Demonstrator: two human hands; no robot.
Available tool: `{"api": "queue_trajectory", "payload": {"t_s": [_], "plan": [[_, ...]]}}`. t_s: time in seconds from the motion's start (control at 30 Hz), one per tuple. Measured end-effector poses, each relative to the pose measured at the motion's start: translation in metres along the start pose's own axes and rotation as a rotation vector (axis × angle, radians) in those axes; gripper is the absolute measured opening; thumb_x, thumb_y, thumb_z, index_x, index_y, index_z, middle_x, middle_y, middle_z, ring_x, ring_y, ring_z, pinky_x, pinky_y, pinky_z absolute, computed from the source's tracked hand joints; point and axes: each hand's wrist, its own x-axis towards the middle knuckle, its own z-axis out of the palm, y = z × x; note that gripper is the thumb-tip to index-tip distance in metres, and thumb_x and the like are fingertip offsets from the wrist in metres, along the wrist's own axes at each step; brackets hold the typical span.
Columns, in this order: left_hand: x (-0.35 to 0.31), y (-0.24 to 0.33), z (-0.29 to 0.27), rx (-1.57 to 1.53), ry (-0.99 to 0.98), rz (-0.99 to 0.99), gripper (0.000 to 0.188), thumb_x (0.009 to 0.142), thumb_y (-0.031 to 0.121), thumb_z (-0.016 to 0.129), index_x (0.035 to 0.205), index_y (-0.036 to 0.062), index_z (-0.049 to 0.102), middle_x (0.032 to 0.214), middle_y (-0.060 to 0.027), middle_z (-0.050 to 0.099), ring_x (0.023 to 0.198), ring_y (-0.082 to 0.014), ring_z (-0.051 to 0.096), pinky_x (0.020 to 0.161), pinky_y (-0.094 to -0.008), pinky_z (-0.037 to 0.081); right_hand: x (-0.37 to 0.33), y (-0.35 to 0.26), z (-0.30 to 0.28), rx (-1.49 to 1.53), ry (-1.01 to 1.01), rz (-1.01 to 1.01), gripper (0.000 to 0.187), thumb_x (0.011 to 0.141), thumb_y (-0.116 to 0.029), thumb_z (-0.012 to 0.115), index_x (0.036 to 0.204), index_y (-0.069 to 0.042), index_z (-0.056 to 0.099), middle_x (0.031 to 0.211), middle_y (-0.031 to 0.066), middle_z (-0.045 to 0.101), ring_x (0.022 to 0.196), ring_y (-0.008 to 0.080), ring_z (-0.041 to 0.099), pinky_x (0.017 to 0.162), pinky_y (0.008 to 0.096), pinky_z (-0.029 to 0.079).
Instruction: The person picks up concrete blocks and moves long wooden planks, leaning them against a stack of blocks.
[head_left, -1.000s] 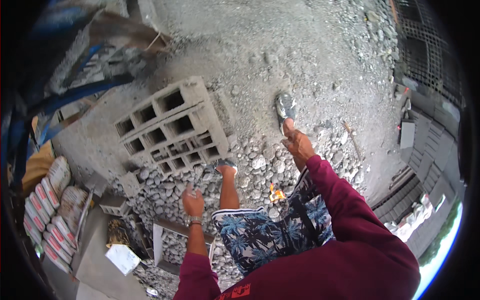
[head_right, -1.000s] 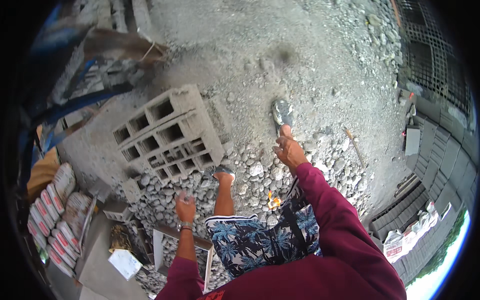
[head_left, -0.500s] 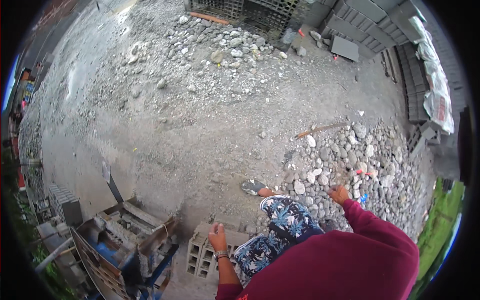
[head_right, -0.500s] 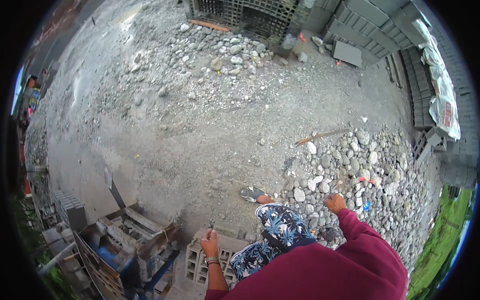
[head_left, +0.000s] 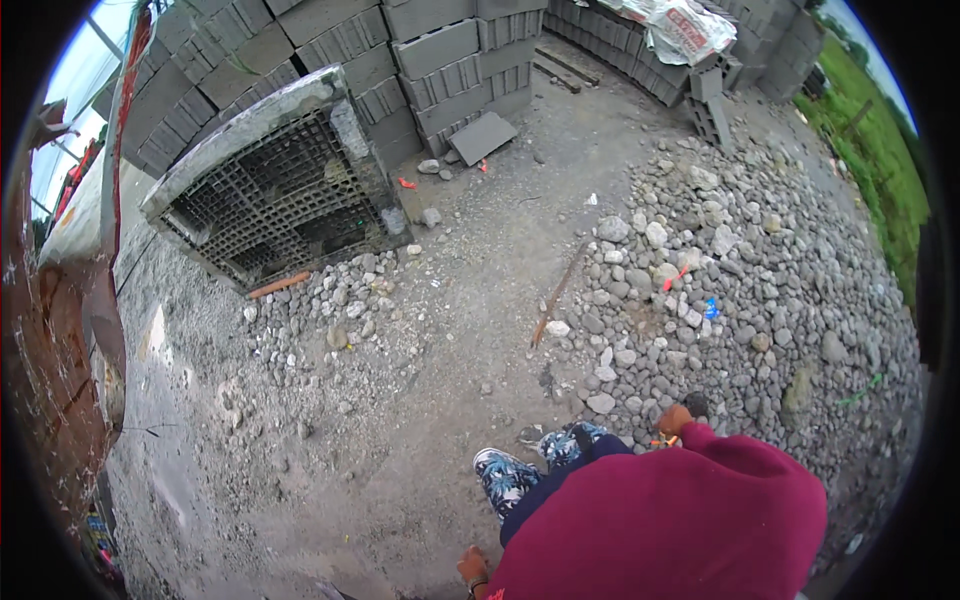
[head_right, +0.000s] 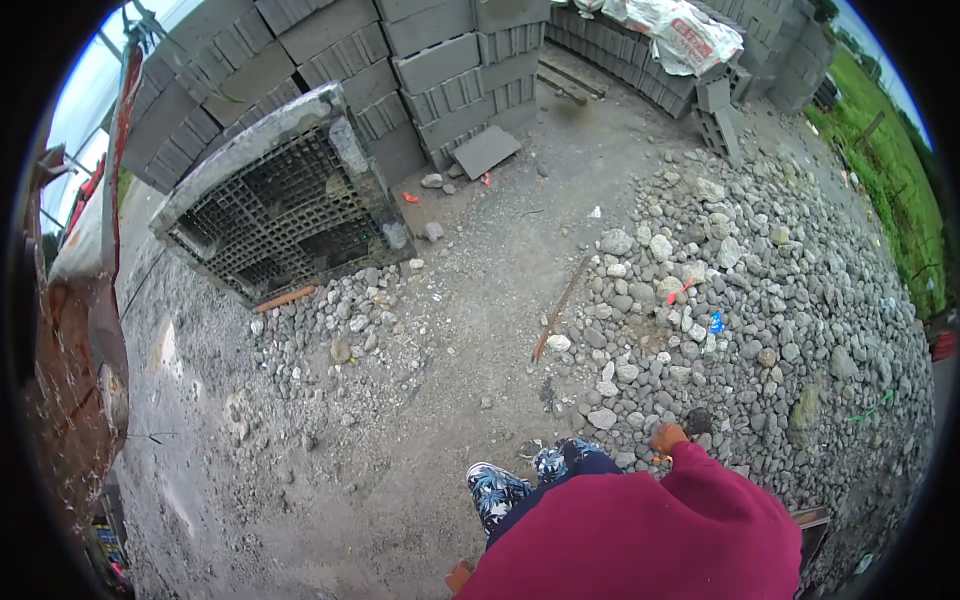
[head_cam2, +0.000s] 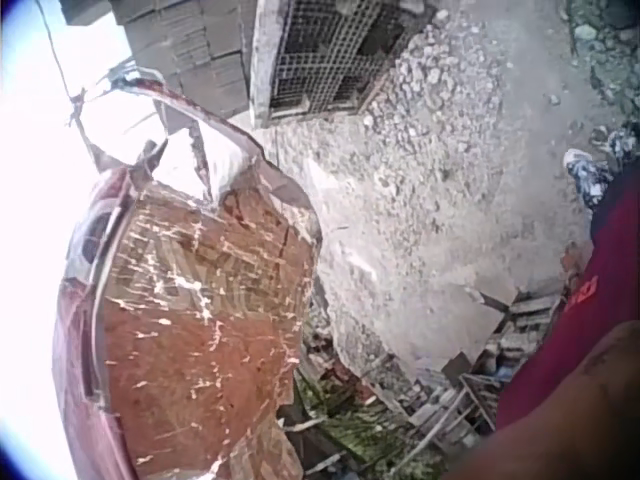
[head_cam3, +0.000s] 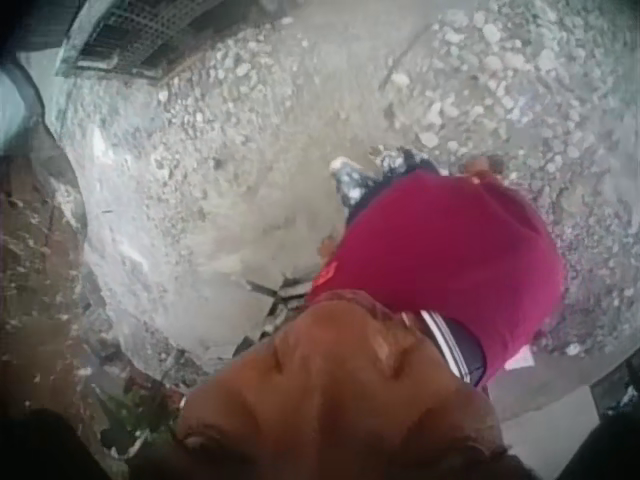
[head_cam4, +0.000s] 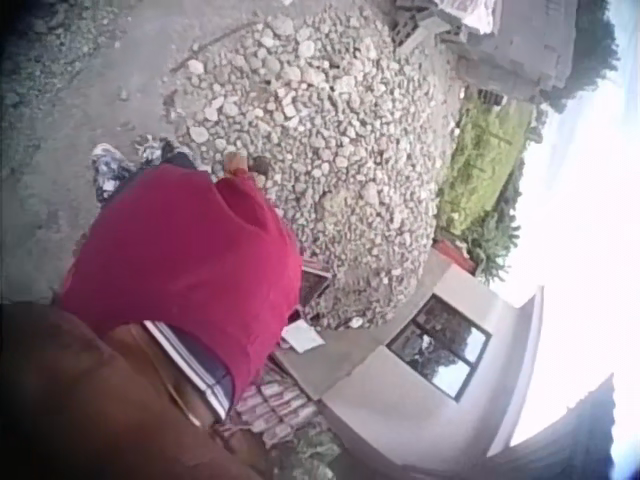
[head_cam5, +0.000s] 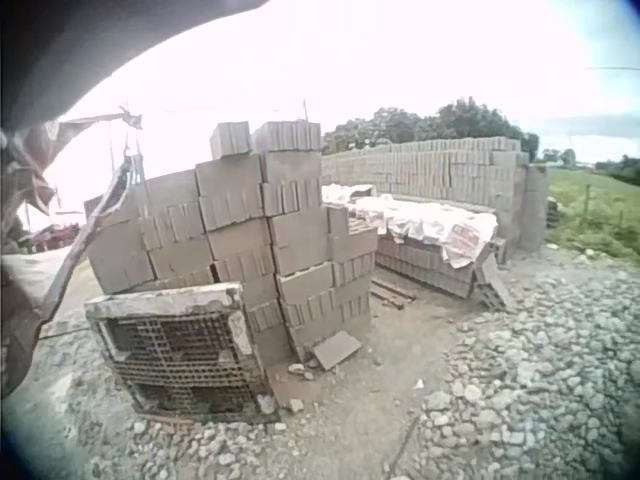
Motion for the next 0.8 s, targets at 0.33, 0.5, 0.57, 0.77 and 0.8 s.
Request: {"api": "queue_trajectory", "payload": {"t_s": [0.33, 0.5, 0.57, 0.77, 0.8], "plan": [[0.099, 0.191, 0.017, 0.243, -0.197, 0.045, 0.020, 0.088, 0.019, 0.056, 0.095, 0.0003, 0.061, 0.071, -0.0081, 0.061, 0.053, -0.0180, 0.057, 0.041, -0.0314, 0.041, 0.129, -0.061, -0.192, 1.276, 0.380, 0.553, 0.028, 0.076, -0.031, 0.064, 0.080, -0.005, 0.072, 0.079, 0.0155, 0.069, 0.075, 0.0315, 0.068, 0.071, 0.0420, 0.053], [0.154, 0.342, 0.042, 0.347, -0.190, 0.131, 0.021, 0.089, 0.019, 0.055, 0.097, 0.0009, 0.060, 0.071, -0.0089, 0.061, 0.053, -0.0193, 0.058, 0.040, -0.0322, 0.041, 0.165, -0.074, -0.262, 1.387, 0.537, 0.583, 0.031, 0.072, -0.033, 0.068, 0.089, -0.007, 0.073, 0.091, 0.0193, 0.069, 0.087, 0.0360, 0.067, 0.078, 0.0426, 0.052], [0.173, 0.410, 0.062, 0.367, -0.166, 0.160, 0.021, 0.090, 0.020, 0.055, 0.098, 0.0012, 0.059, 0.072, -0.0092, 0.061, 0.053, -0.0198, 0.059, 0.040, -0.0325, 0.040, 0.177, -0.065, -0.288, 1.447, 0.581, 0.640, 0.030, 0.072, -0.032, 0.069, 0.088, -0.008, 0.073, 0.091, 0.0192, 0.069, 0.087, 0.0361, 0.067, 0.078, 0.0434, 0.052], [0.169, 0.614, 0.228, 0.186, -0.371, 0.389, 0.021, 0.092, 0.023, 0.052, 0.094, 0.0022, 0.058, 0.075, -0.0089, 0.061, 0.053, -0.0192, 0.058, 0.037, -0.0316, 0.037, 0.225, -0.002, -0.161, 1.153, 0.420, 0.772, 0.026, 0.072, -0.024, 0.070, 0.088, -0.004, 0.073, 0.082, 0.0179, 0.070, 0.078, 0.0342, 0.068, 0.070, 0.0411, 0.053], [0.164, 0.637, 0.257, 0.199, -0.360, 0.431, 0.022, 0.092, 0.023, 0.052, 0.099, 0.0033, 0.058, 0.079, -0.0091, 0.062, 0.057, -0.0198, 0.060, 0.041, -0.0323, 0.040, 0.231, 0.009, -0.162, 1.234, 0.365, 0.818, 0.027, 0.072, -0.024, 0.070, 0.088, -0.003, 0.072, 0.081, 0.0188, 0.069, 0.077, 0.0340, 0.068, 0.069, 0.0408, 0.054]]}}
